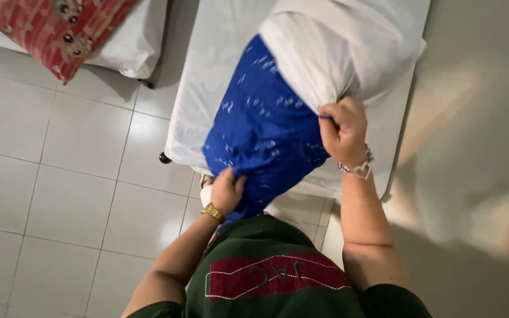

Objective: The person picks up a white pillowcase and a blue pillow, then inserts the pillow into the case. They repeatedly adjust and pull the fabric to fit the pillow inside, smoothing the case as they work.

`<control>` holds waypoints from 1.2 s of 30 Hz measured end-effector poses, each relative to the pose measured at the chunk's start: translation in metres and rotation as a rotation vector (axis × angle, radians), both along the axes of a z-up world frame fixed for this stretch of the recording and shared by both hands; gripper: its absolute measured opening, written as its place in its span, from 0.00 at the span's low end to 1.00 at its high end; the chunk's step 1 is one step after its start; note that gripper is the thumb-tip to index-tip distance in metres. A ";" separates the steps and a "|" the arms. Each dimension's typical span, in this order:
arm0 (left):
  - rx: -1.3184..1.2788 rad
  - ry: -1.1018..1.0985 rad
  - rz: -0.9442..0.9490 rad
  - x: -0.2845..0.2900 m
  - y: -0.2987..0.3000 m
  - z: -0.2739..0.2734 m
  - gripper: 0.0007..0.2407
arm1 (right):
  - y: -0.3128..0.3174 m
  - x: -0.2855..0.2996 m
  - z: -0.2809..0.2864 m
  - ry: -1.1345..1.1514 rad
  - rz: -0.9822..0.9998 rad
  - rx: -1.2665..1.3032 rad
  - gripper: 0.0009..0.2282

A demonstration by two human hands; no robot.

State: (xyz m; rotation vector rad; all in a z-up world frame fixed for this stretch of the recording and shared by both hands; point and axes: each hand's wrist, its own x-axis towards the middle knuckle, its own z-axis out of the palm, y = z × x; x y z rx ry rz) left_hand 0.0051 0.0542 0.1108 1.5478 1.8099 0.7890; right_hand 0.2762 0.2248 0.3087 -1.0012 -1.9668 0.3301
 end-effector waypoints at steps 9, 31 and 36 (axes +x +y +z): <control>0.328 -0.107 -0.211 -0.060 0.099 0.183 0.04 | -0.058 -0.067 0.001 -0.046 0.386 -0.197 0.06; 0.445 -0.017 -0.312 -0.022 0.113 0.170 0.15 | -0.066 -0.045 -0.014 -0.253 0.277 -0.057 0.09; 0.438 0.205 -0.414 -0.013 0.120 0.155 0.05 | -0.047 -0.039 0.010 -0.314 -0.264 0.538 0.11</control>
